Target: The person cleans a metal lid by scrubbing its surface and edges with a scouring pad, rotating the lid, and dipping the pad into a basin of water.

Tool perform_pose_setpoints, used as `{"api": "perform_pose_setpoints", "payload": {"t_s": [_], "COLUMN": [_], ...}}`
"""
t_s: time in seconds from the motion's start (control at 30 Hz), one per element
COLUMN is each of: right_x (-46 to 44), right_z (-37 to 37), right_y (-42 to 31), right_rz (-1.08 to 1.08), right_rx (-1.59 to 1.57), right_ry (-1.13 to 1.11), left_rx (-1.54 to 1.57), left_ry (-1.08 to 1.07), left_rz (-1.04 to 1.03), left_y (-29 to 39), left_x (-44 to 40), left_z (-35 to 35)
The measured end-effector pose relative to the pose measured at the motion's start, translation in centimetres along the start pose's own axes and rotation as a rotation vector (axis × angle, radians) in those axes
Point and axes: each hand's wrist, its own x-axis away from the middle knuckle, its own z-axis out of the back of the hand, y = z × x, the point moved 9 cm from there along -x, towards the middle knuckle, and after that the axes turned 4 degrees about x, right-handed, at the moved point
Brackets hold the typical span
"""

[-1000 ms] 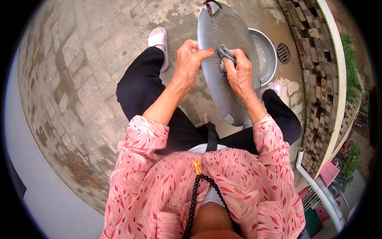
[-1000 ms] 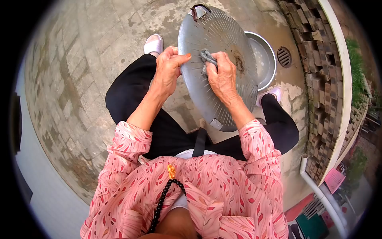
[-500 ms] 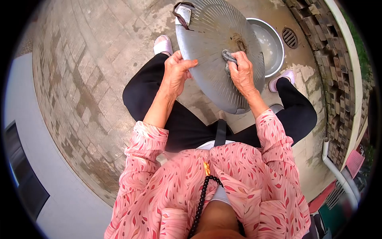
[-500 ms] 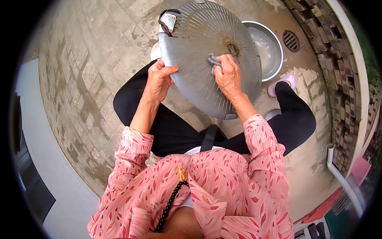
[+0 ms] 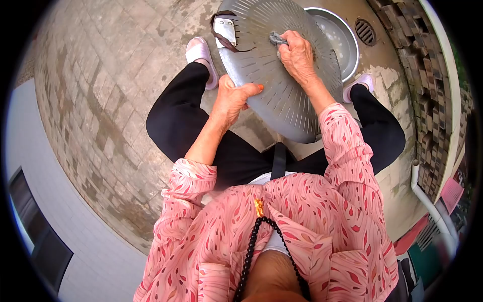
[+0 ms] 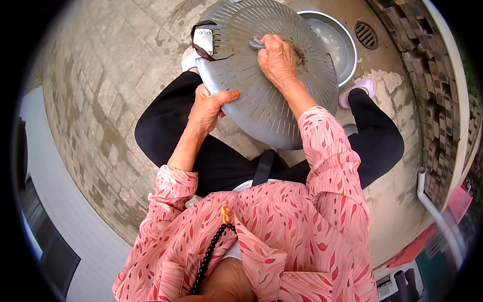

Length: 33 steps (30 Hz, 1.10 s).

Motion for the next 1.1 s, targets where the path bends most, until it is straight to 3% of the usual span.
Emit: {"api": "perform_pose_setpoints", "payload": {"t_s": [0.13, 0.33, 0.47, 0.57, 0.63, 0.7, 0.8, 0.93, 1.03, 1.1], "right_x": [2.0, -1.5, 0.5, 0.8, 0.6, 1.4, 4.9, 3.6, 4.3, 6.4], "right_z": [-0.7, -0.8, -0.7, -0.7, 0.1, 1.1, 1.1, 1.5, 2.1, 1.9], "right_y": [-8.2, 2.3, -8.2, -3.2, 4.1, 2.4, -6.6, 1.2, -0.5, -6.1], "right_rz": [0.171, -0.033, 0.166, 0.110, -0.061, -0.059, 0.114, -0.023, -0.020, 0.085], "right_rx": [-0.228, 0.112, -0.141, -0.078, 0.139, 0.068, -0.243, -0.013, -0.027, -0.201], "right_ry": [-0.079, 0.016, -0.018, -0.016, -0.048, -0.045, -0.092, -0.064, -0.059, -0.098], "left_rx": [0.076, 0.007, 0.092, 0.086, 0.140, 0.167, 0.203, 0.153, 0.190, 0.215], "left_ry": [0.012, 0.008, -0.007, -0.005, -0.006, -0.025, -0.050, 0.004, 0.073, 0.105], "left_rz": [-0.024, 0.003, -0.042, -0.017, -0.043, -0.050, -0.093, -0.025, -0.009, -0.019], "left_y": [-0.9, -0.3, -0.5, -0.9, -0.6, -0.6, 0.1, -1.1, -1.2, -1.7], "left_x": [-0.3, -0.3, -0.6, -0.7, -0.8, -1.3, -0.9, -0.6, -0.8, -1.1], "left_z": [-0.3, -0.7, -1.3, -0.2, -0.1, -0.6, -0.7, -0.2, -0.5, -0.5]}}
